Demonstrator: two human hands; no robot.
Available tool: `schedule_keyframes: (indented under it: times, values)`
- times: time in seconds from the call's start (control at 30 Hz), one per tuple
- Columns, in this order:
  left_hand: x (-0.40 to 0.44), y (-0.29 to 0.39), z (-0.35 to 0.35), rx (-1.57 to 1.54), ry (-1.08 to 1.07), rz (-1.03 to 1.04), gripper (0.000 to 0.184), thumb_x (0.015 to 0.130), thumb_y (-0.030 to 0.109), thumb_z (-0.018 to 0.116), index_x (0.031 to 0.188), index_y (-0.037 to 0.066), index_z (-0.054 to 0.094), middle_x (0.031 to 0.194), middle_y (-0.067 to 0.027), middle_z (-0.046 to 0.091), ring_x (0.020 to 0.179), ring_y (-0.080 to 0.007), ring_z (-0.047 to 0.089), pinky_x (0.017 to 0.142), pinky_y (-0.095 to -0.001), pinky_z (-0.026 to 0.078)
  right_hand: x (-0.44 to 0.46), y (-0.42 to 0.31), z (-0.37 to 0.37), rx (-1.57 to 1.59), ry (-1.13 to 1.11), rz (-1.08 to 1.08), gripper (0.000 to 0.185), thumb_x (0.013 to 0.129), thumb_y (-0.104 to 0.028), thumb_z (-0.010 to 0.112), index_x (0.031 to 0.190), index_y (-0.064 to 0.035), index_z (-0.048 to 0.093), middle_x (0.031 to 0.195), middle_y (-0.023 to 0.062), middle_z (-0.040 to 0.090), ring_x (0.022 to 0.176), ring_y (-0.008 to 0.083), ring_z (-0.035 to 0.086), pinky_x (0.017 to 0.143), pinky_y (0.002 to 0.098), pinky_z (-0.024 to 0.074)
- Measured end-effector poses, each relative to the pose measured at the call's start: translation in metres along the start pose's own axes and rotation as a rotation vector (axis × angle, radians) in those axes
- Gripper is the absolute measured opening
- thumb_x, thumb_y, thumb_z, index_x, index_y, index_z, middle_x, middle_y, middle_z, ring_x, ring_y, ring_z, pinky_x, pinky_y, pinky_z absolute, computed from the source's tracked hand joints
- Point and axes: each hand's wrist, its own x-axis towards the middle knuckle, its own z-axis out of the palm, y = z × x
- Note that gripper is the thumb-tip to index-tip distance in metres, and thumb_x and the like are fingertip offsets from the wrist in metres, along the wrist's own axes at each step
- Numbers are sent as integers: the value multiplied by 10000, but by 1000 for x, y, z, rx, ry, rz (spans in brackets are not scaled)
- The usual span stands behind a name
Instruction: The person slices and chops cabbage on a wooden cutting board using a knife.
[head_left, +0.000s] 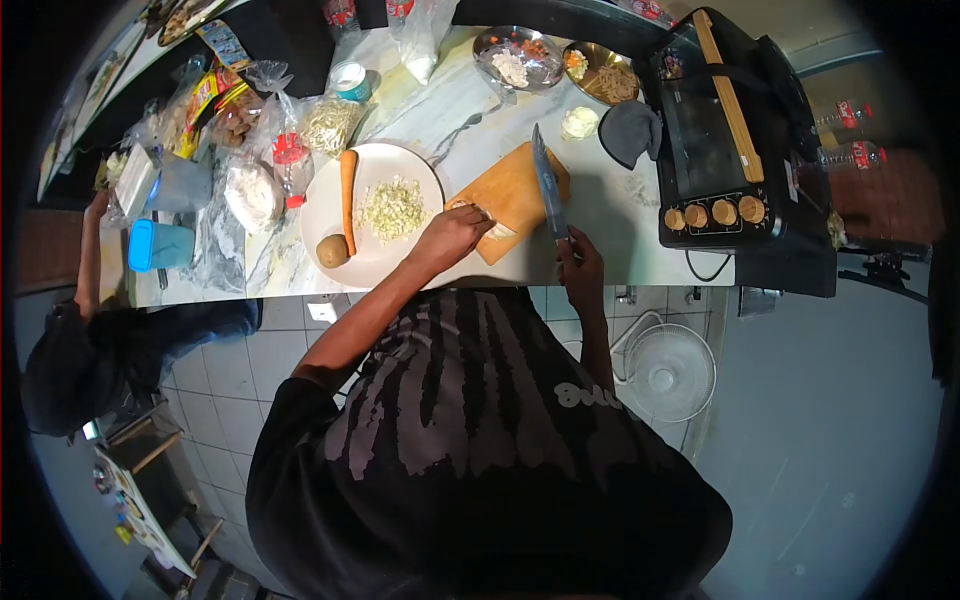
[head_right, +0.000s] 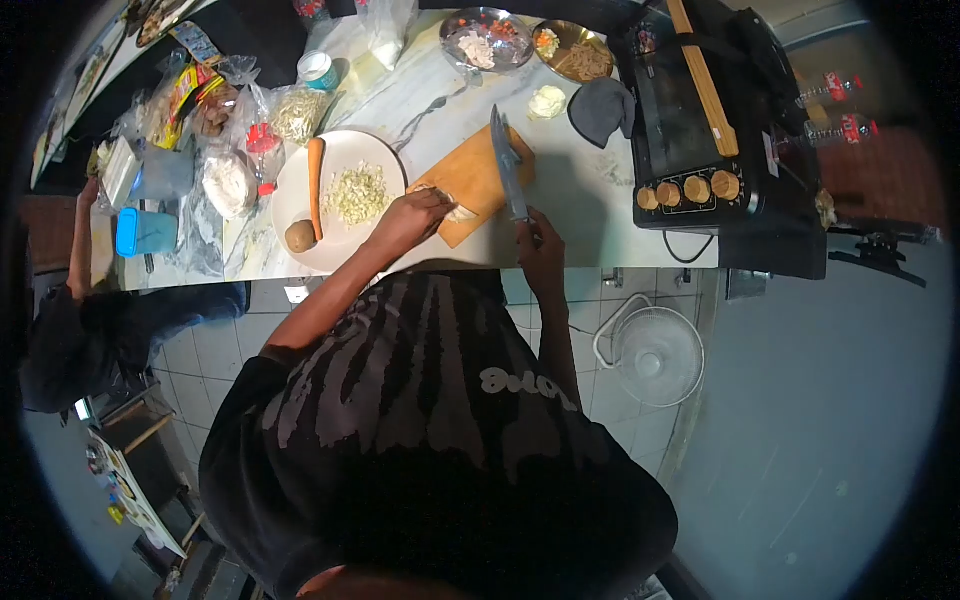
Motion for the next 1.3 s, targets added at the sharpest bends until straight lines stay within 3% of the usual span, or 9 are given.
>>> schedule_keyframes:
  times: [0.1, 0.3, 0.43, 0.57, 0.67, 0.93, 1.0, 1.03, 1.3]
  values:
    - [16, -3, -5, -51, 39, 35, 190, 878, 39, 647, 1057, 26, 708, 1024, -124, 705, 956, -294, 682, 886, -373, 544, 5, -5, 1, 26, -3, 34, 372, 1016, -195, 615, 1345, -26, 582, 770, 25, 581, 481, 47, 482, 418, 233, 380]
    - [65, -24, -5, -1270, 109, -443, 268, 955, -25, 516, 1188, -31, 647, 967, -42, 691, 779, -70, 622, 672, -228, 511, 30, -15, 5, 202, -57, 99, 304, 1019, -215, 615, 1257, -27, 592, 756, 14, 576, 485, 60, 498, 424, 236, 382]
    - [76, -27, -16, -1689, 49, -808, 321, 964, 15, 514, 1253, -37, 644, 995, -47, 698, 801, -98, 659, 738, -236, 530, 49, -30, 13, 169, -70, 60, 283, 1000, -259, 626, 1172, -34, 619, 720, 15, 600, 521, 70, 551, 454, 256, 430]
    - [67, -37, 10, -855, 112, -538, 316, 949, 20, 527, 1216, 36, 695, 1082, -76, 724, 839, -195, 710, 736, -325, 572, 57, -32, 21, 182, -42, 25, 262, 997, -249, 620, 1152, -38, 622, 729, 17, 600, 527, 75, 559, 459, 256, 434]
    - [61, -17, -8, 51, 71, 156, 208, 859, 30, 631, 1050, 51, 712, 1095, -122, 700, 1074, -313, 670, 939, -391, 539, 50, -30, 25, 206, 16, 20, 242, 993, -244, 621, 1120, -38, 622, 738, 19, 603, 529, 77, 559, 463, 254, 437]
    - [23, -7, -1, -140, -28, -74, 339, 848, 61, 635, 1186, 38, 625, 1134, -181, 677, 1153, -355, 631, 959, -432, 528, 43, -8, 29, 154, 22, 111, 264, 963, -277, 673, 1030, -28, 613, 739, 65, 627, 573, 138, 606, 534, 307, 482]
    - [25, -3, 3, -108, 80, -85, 361, 853, 86, 635, 1210, 32, 627, 1163, -193, 661, 1140, -360, 635, 948, -434, 532, 51, 1, 47, -169, 164, -350, 299, 927, -271, 722, 1027, -15, 606, 772, 122, 658, 677, 233, 671, 629, 380, 518]
    - [24, -3, 6, -101, 96, -89, 393, 854, 88, 627, 1243, 28, 624, 1190, -194, 643, 1123, -359, 634, 951, -431, 530, 55, -1, 52, -96, 85, -219, 316, 882, -229, 762, 1033, -6, 597, 838, 163, 680, 792, 316, 694, 713, 414, 525]
    - [25, 6, 5, -42, 54, -121, 419, 847, 82, 635, 1261, 17, 622, 1189, -183, 606, 1120, -349, 599, 943, -418, 526, 94, -8, 69, -275, 38, -341, 379, 782, -140, 829, 1037, -29, 573, 882, 148, 661, 813, 352, 666, 712, 428, 511]
